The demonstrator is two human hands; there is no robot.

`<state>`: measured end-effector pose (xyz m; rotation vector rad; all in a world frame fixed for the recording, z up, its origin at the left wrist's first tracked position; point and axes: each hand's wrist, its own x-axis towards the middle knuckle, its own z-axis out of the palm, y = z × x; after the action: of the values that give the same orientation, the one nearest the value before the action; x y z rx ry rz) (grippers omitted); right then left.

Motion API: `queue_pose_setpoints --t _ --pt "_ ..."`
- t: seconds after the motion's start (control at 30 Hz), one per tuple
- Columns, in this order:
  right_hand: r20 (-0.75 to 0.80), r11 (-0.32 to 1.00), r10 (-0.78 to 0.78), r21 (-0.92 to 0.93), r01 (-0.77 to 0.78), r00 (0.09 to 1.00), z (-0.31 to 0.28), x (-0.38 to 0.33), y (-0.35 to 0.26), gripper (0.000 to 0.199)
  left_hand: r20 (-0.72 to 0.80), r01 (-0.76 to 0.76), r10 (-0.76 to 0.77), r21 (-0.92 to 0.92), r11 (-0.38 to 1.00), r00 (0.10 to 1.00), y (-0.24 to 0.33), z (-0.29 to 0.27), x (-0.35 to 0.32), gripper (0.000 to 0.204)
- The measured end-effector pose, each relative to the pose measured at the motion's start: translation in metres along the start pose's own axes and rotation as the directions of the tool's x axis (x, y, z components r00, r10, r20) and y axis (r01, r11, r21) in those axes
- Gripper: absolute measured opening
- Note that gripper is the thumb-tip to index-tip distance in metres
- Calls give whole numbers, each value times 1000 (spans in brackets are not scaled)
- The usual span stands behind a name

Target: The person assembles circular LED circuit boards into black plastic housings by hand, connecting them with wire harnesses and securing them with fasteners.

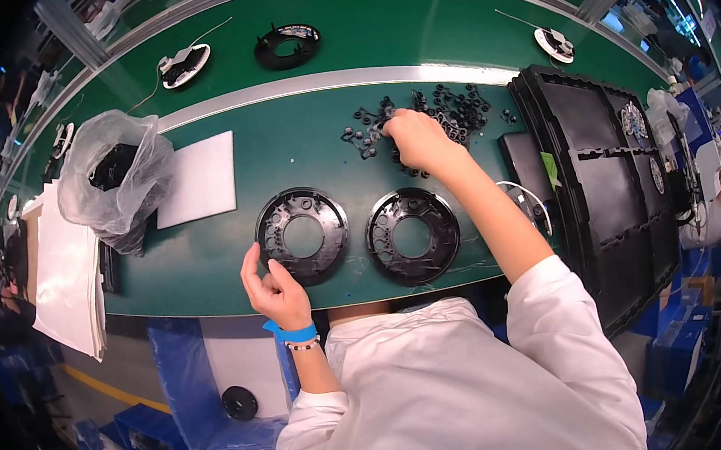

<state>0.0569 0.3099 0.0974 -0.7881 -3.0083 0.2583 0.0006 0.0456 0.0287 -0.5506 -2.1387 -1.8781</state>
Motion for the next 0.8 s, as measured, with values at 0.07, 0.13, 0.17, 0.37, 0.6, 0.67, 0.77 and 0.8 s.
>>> queue_pose_setpoints --t 0.07,0.13,0.17,0.37,0.6,0.67,0.77,0.8 --pt "16 999 -11 -45 12 1000 2 4 4 21 3 2 -2 -5 1000 1000 2 -3 0 27" --pt "13 995 -81 -52 81 997 -2 3 4 19 -6 2 -2 1 1000 1000 1 -3 0 27" --pt "23 998 -55 -27 55 998 -6 0 2 18 -8 -1 1 6 1000 1000 0 -4 0 27" --pt "-272 880 -71 435 189 960 -57 -46 -12 11 -72 39 -44 -64 997 996 6 -9 -4 30" --pt "149 282 83 945 -166 985 -11 -108 -22 23 513 -122 96 17 992 853 74 3 -50 52" --pt "215 346 100 908 -236 972 -2 -108 -32 22 591 -115 73 35 993 803 65 18 -62 78" --pt "270 274 123 915 -295 955 17 -107 -36 20 569 -155 93 62 986 817 59 27 -64 80" --pt "277 275 133 912 -304 952 20 -107 -38 19 586 -129 61 74 989 808 59 27 -63 79"
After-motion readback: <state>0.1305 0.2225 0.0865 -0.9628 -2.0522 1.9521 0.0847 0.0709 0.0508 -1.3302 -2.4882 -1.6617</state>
